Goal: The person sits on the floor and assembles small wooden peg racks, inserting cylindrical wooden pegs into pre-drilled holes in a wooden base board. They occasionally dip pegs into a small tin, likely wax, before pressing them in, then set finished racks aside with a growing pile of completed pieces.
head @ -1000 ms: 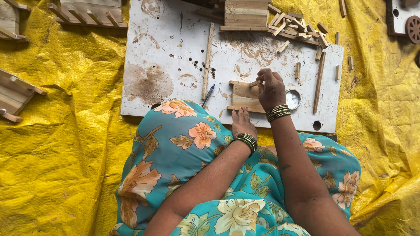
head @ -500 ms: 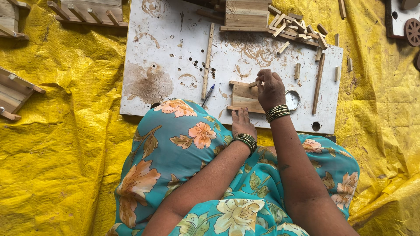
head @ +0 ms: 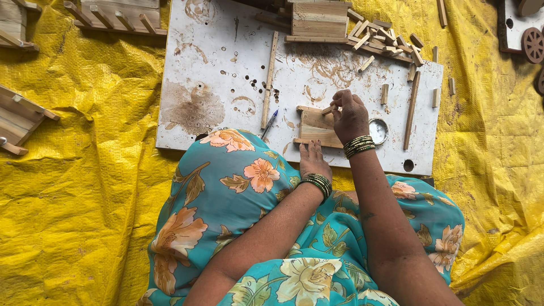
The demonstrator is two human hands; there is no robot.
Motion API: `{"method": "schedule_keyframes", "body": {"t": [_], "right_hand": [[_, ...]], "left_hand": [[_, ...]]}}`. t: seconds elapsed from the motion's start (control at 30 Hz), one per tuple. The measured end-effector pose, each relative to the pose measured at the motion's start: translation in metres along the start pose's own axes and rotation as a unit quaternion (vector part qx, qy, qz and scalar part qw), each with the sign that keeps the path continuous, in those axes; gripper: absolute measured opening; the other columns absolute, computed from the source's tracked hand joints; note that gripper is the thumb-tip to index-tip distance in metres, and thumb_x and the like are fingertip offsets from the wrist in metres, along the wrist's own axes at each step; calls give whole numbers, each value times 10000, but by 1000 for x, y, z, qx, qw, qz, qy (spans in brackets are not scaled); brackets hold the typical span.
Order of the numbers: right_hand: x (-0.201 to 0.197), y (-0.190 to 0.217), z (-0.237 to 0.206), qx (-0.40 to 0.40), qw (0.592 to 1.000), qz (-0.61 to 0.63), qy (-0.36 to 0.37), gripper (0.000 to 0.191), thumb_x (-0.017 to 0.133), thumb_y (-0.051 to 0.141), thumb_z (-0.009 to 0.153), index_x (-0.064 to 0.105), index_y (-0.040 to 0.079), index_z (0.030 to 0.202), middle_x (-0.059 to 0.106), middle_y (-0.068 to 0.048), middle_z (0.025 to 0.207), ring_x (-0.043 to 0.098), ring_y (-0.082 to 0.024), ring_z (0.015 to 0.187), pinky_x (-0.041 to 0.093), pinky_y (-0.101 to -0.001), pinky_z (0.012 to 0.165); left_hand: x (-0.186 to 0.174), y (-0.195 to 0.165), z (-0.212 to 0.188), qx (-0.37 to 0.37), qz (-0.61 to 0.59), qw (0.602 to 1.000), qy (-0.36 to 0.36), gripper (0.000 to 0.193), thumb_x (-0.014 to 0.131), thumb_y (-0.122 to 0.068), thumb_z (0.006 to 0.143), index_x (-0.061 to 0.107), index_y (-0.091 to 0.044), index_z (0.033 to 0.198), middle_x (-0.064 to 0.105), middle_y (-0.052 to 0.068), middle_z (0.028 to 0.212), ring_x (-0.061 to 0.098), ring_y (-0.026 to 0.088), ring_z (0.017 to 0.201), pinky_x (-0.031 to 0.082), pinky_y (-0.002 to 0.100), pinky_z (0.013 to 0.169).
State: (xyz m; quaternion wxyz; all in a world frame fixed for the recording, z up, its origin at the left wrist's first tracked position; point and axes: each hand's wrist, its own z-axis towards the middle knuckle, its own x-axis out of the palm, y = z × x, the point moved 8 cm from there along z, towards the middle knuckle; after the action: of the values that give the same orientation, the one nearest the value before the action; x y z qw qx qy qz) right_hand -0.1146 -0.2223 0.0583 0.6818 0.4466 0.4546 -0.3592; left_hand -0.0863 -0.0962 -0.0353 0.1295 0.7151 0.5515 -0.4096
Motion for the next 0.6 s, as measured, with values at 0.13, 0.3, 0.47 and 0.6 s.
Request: {"method": "schedule_keyframes", "body": {"t": [0.13,0.3,0.47,0.6], "right_hand": [[1,-2,-1,5,1000,9,-1,385,778,-58,822,544,77,1096,736,-77,1002,727,-234,1000,592,-366,843],[1,-2,-6,5,1000,0,-7,388,788,-53,817,542,73,1089,731,-73,982,722,-240,981,591,-374,837],[1,0,-6,-1,1000,6,-13,406,793,-57,807,539,74,1095,725,-86,996,725,-250,975,591,-375,836],[2,0,-5,0,1000,7,-6,395,789,-58,818,534,76,1088,728,-75,986,731,-249,971,594,-376,830]], "left_hand": [[1,0,2,-2,0,1000,-1,528,432,-336,1071,435,-96,1541,-8,195,1717,10,406,1572,13,656,1199],[2,0,-2,5,19,1000,7,535,459,-317,1058,428,-100,1546,-10,197,1716,7,408,1570,15,664,1189],[0,1,-5,6,11,1000,5,524,453,-316,1064,442,-100,1541,-4,196,1719,16,405,1573,19,667,1192],[1,2,-3,4,15,1000,8,531,453,-319,1063,431,-98,1546,-4,198,1719,17,409,1571,12,667,1190]]}}
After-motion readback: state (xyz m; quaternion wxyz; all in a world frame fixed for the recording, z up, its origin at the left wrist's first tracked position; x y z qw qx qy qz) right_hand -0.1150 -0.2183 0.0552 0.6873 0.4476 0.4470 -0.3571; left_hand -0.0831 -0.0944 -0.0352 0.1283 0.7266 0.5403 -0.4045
